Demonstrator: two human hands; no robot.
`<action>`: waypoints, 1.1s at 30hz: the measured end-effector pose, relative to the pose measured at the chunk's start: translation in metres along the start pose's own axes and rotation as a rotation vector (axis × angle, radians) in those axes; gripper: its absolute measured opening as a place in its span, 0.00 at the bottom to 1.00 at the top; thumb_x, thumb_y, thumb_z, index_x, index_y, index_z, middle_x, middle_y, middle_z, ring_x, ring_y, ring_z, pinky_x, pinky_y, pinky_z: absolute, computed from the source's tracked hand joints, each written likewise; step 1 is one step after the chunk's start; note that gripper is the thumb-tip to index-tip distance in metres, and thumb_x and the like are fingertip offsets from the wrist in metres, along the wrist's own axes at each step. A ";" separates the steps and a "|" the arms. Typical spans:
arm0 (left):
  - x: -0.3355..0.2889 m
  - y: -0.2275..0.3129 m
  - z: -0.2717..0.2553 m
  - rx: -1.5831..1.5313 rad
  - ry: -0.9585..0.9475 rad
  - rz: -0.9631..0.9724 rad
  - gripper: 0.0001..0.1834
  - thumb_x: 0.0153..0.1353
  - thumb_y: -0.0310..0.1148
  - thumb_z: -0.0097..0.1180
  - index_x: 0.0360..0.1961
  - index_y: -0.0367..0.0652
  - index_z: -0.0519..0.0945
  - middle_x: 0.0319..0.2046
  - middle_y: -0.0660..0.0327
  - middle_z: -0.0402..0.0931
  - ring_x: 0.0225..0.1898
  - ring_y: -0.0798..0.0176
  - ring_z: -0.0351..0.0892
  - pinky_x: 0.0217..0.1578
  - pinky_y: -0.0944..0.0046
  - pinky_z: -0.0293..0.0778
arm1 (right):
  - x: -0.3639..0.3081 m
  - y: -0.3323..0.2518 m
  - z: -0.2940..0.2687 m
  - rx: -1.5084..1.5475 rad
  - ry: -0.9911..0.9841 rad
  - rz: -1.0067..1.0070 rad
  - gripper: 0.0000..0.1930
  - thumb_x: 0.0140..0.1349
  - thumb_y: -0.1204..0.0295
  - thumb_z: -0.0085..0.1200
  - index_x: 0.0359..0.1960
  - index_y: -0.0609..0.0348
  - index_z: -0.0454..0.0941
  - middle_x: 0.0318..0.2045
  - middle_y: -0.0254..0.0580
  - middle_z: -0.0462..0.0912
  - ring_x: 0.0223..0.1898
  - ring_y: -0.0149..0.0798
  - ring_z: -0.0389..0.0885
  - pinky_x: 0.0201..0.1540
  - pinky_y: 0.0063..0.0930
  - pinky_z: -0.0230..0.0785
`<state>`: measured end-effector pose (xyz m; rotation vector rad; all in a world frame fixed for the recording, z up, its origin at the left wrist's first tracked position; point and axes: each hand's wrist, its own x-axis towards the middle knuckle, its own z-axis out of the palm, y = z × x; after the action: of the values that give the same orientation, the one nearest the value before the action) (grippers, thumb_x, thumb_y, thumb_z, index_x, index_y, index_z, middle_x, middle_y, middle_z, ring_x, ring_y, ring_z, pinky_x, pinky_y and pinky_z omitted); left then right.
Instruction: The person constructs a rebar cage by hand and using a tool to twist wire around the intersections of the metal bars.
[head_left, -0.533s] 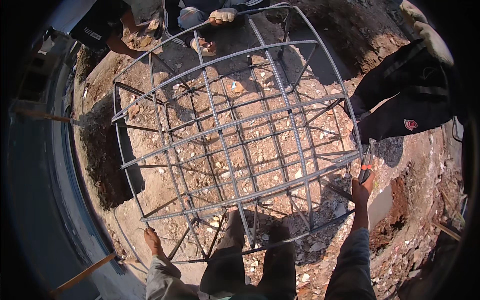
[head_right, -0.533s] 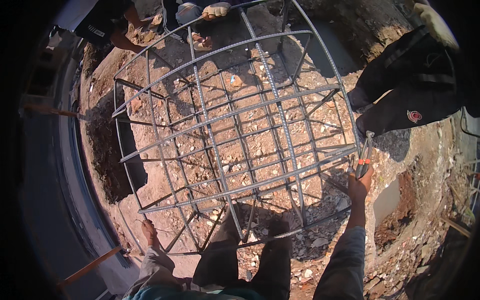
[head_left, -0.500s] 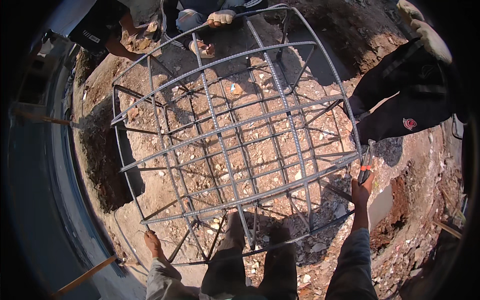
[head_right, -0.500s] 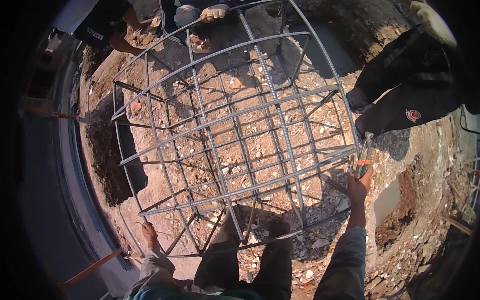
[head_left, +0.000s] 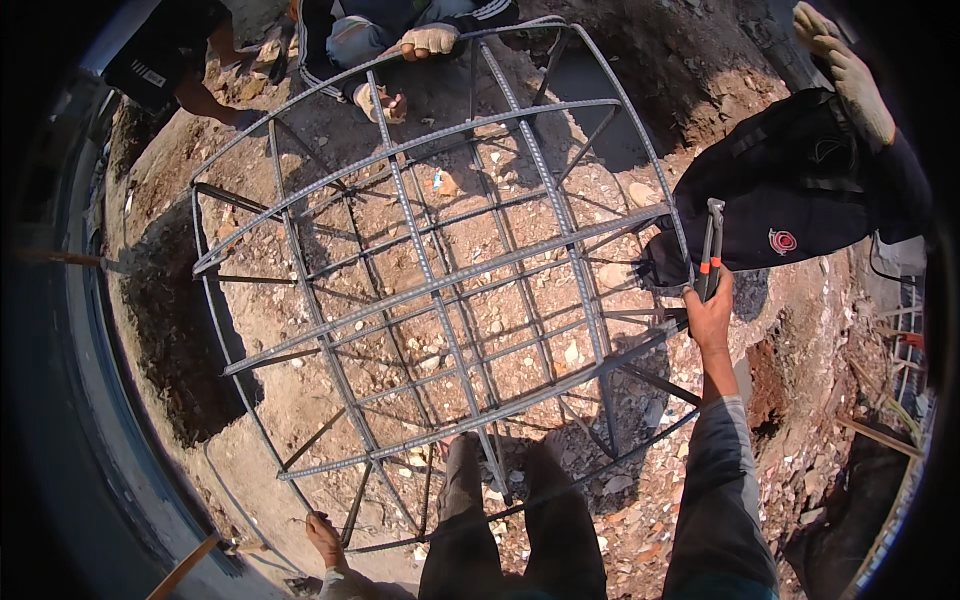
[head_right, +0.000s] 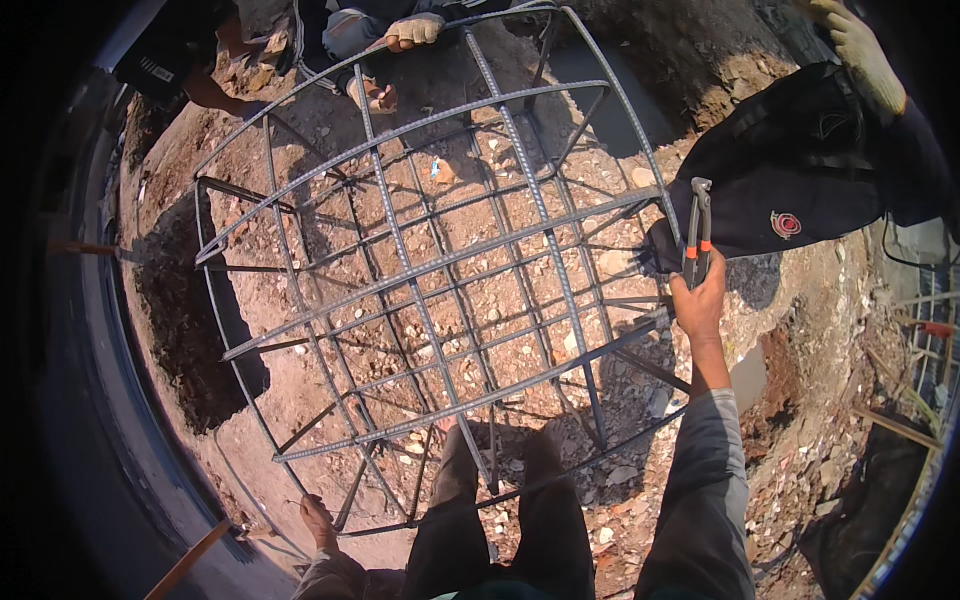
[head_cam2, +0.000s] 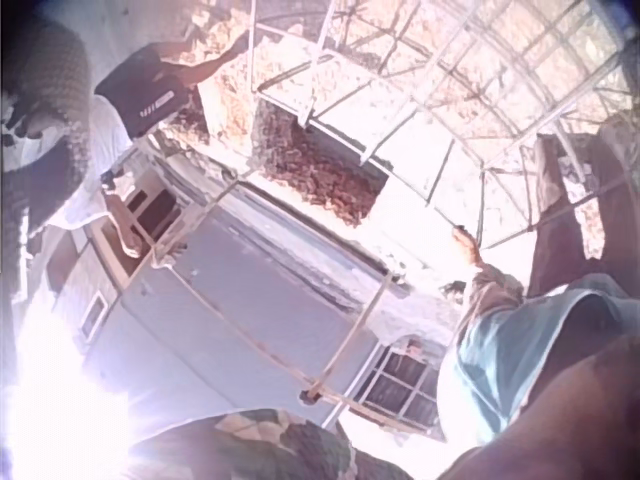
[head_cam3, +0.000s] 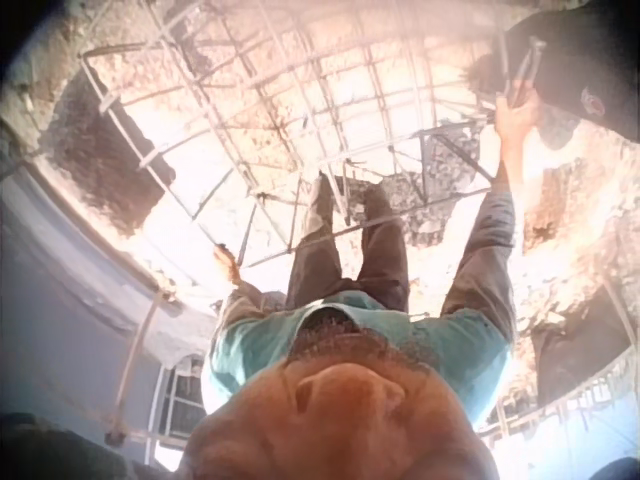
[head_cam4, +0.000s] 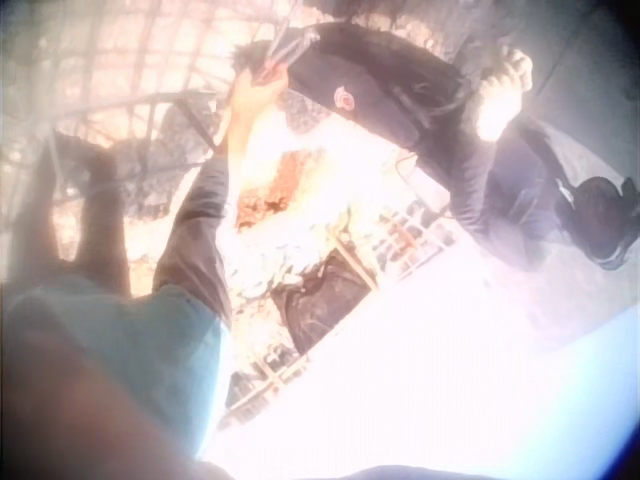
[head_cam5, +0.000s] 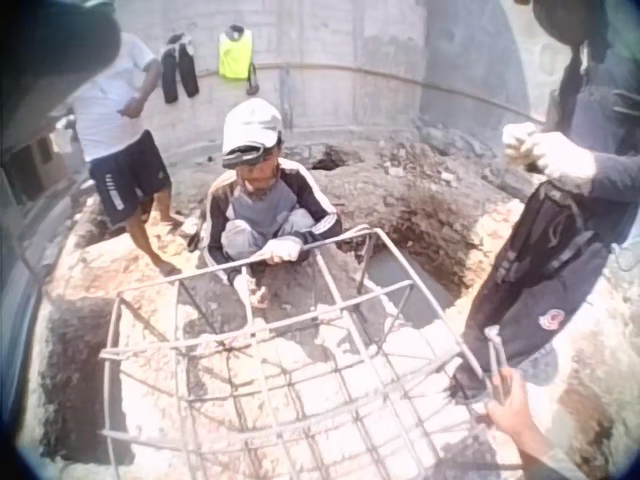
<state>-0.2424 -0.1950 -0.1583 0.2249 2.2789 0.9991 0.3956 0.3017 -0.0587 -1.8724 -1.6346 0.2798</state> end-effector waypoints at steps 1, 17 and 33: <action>-0.001 0.007 0.008 -0.037 0.012 -0.034 0.21 0.71 0.50 0.40 0.28 0.44 0.70 0.16 0.71 0.60 0.14 0.76 0.54 0.15 0.73 0.52 | 0.030 -0.025 0.009 0.052 -0.028 0.026 0.27 0.49 0.74 0.56 0.52 0.67 0.66 0.39 0.48 0.75 0.42 0.43 0.75 0.50 0.36 0.66; 0.006 -0.019 0.012 0.085 0.573 -0.225 0.25 0.69 0.51 0.39 0.19 0.45 0.64 0.11 0.69 0.55 0.14 0.70 0.54 0.16 0.63 0.49 | 0.206 0.001 0.123 0.418 -0.345 0.242 0.10 0.54 0.65 0.53 0.30 0.57 0.72 0.22 0.32 0.73 0.20 0.23 0.67 0.24 0.19 0.59; 0.008 0.013 0.014 1.221 0.479 -0.137 0.09 0.64 0.34 0.43 0.35 0.40 0.69 0.28 0.38 0.75 0.30 0.33 0.75 0.28 0.41 0.66 | 0.165 -0.007 0.112 0.061 -0.216 0.123 0.11 0.52 0.71 0.54 0.36 0.62 0.73 0.26 0.33 0.75 0.28 0.28 0.70 0.35 0.25 0.66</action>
<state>-0.2413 -0.1748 -0.1599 0.3298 3.0004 -0.5912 0.3637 0.4932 -0.1021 -1.9547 -1.6310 0.5953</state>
